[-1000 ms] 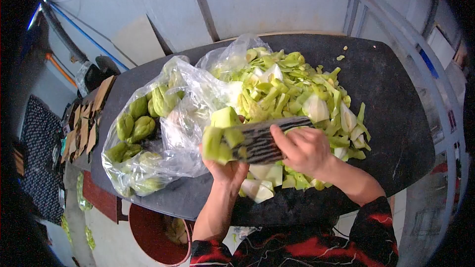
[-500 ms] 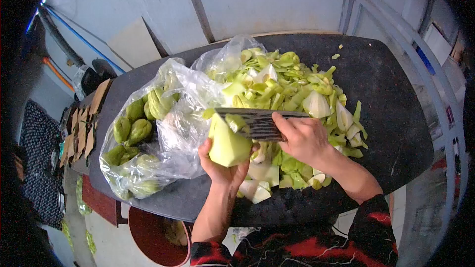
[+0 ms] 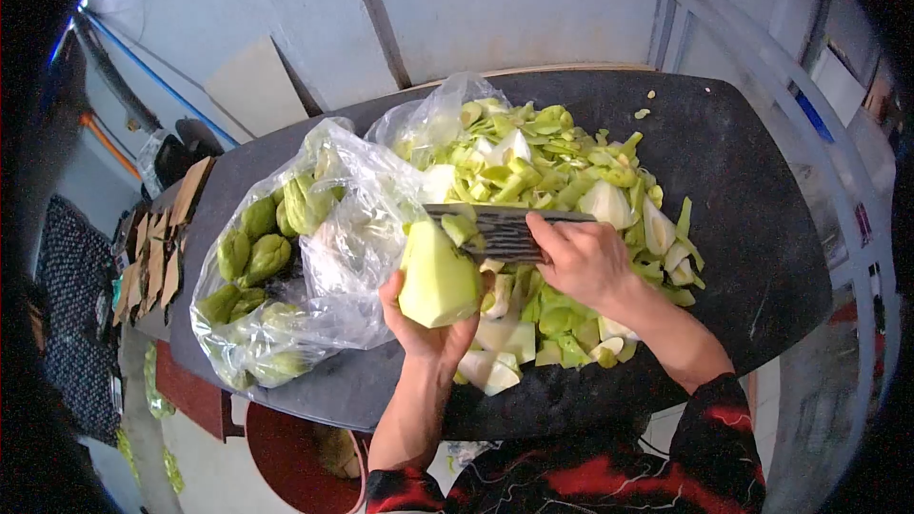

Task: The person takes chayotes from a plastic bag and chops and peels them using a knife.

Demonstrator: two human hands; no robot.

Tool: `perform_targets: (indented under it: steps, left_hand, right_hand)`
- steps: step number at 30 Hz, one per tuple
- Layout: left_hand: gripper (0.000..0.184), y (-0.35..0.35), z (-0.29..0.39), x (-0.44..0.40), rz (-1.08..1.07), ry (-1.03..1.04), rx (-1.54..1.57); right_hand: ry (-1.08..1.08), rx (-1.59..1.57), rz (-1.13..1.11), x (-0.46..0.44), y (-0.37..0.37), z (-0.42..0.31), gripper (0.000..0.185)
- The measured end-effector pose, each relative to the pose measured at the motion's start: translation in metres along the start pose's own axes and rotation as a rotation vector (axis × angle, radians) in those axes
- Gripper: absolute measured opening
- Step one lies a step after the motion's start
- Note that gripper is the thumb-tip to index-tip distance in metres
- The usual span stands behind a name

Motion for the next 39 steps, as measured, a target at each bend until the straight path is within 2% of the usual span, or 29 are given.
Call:
perform_targets:
  steps: [2,4,6,8,12,13,16,21,23,24,26,30,32,35,36,37,39]
  left_hand:
    - [0.067,-0.006,0.002,-0.003,0.053,0.027,0.040]
    - [0.068,-0.012,0.014,-0.005,0.173,0.090,-0.097]
    - [0.067,-0.010,0.014,-0.008,0.119,0.086,-0.088]
    - [0.069,-0.012,0.009,-0.010,0.019,0.025,-0.051]
    - [0.072,0.001,0.005,-0.007,0.001,0.018,-0.069]
    - [0.073,0.005,-0.001,-0.007,-0.064,-0.039,-0.027]
    - [0.073,0.015,-0.008,-0.006,-0.070,-0.084,0.072]
    - [0.070,0.019,-0.009,-0.006,-0.142,-0.055,0.049]
    - [0.063,-0.020,0.004,-0.003,0.143,0.072,-0.094]
    - [0.058,-0.016,0.009,-0.005,0.111,0.121,-0.033]
    - [0.058,-0.015,0.014,-0.002,0.158,0.084,-0.068]
    - [0.063,-0.001,0.011,0.002,0.154,0.053,-0.158]
    - [0.068,-0.009,0.008,-0.008,-0.029,0.000,-0.103]
    - [0.066,0.003,0.005,-0.007,-0.048,-0.064,-0.160]
    - [0.064,0.000,0.006,-0.006,0.011,-0.039,-0.129]
    - [0.061,-0.004,0.007,-0.004,0.072,-0.011,-0.096]
    - [0.061,-0.009,0.009,0.002,0.120,-0.002,-0.080]
  right_hand:
    - [0.010,-0.038,-0.013,0.005,-0.002,-0.006,0.049]
    - [-0.063,-0.091,-0.034,0.004,-0.006,-0.021,0.050]
    - [-0.119,-0.100,0.005,0.006,-0.016,-0.035,0.051]
    - [-0.268,-0.119,0.018,0.007,-0.026,-0.059,0.049]
    - [-0.365,-0.014,0.104,0.013,-0.039,-0.083,0.046]
    - [-0.371,0.008,0.108,0.012,-0.042,-0.087,0.046]
    - [-0.403,0.064,0.133,0.016,-0.035,-0.092,0.046]
    - [-0.380,0.064,0.114,0.014,-0.032,-0.088,0.047]
    - [-0.276,0.080,0.084,0.010,-0.015,-0.065,0.033]
    - [-0.181,0.012,0.033,0.007,-0.003,-0.042,0.031]
    - [-0.104,-0.046,0.058,0.008,0.003,-0.019,0.051]
    - [-0.156,-0.169,0.018,0.007,-0.022,-0.044,0.049]
    - [-0.276,-0.178,0.047,0.008,-0.033,-0.067,0.048]
    - [-0.280,-0.132,0.052,0.009,-0.034,-0.069,0.042]
    - [-0.280,-0.076,0.028,0.009,-0.028,-0.065,0.038]
    - [-0.152,-0.033,-0.001,0.005,-0.006,-0.043,0.034]
    - [-0.084,-0.033,0.046,0.009,0.013,-0.020,0.032]
Point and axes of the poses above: each hand's wrist, its own x-axis away from the middle knuckle, its own y-axis out of the palm, z = x × y, the point moved 10 cm from there along -x, towards the middle knuckle, and after that the axes turned 4 degrees about -z, right-handed, at the moved point
